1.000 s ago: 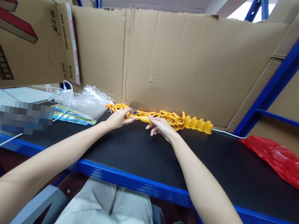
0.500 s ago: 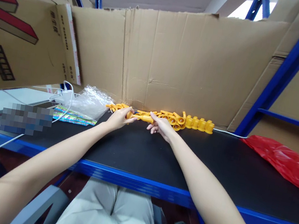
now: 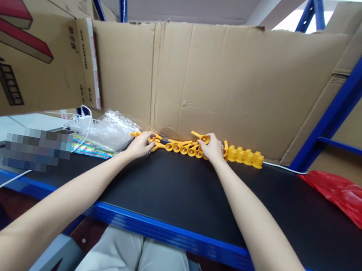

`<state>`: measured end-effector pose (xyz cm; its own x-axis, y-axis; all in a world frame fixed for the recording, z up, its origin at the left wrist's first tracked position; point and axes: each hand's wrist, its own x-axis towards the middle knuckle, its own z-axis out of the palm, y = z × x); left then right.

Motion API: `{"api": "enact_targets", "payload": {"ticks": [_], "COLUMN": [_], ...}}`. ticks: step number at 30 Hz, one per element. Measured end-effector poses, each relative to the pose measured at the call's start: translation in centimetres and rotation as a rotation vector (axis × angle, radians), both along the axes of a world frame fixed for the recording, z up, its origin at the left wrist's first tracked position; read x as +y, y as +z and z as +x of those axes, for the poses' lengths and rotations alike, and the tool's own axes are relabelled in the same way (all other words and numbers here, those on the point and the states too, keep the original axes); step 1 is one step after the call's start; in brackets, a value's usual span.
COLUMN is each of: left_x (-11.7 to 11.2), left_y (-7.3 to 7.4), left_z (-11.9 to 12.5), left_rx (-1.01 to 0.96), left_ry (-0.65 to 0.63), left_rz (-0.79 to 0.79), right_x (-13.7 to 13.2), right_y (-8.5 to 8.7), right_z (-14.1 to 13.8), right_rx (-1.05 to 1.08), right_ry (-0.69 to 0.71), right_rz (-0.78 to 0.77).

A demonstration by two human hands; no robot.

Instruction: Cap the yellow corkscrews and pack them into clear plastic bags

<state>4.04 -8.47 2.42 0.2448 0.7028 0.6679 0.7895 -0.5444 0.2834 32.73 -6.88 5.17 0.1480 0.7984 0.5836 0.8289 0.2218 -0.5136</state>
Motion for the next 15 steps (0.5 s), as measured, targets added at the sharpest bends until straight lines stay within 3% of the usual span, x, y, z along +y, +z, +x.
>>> {"api": "enact_targets", "payload": {"ticks": [3, 6, 11, 15], "left_x": [0.3, 0.5, 0.9, 0.6], "left_y": [-0.2, -0.4, -0.7, -0.9], "left_z": [-0.2, -0.3, -0.3, -0.3], "left_rx": [0.02, 0.046, 0.19, 0.333], "left_ry": [0.019, 0.04, 0.082, 0.134], "left_rz": [-0.022, -0.036, -0.146, -0.312], "right_x": [-0.1, -0.6, -0.5, -0.2], "right_y": [-0.7, -0.9, -1.7, -1.9], "right_z": [-0.7, -1.7, -2.7, -2.8], "right_rx": [-0.437, -0.679, -0.893, -0.856], "right_ry": [-0.063, -0.097, -0.131, -0.144], "right_rz": [-0.015, -0.014, -0.086, -0.176]}}
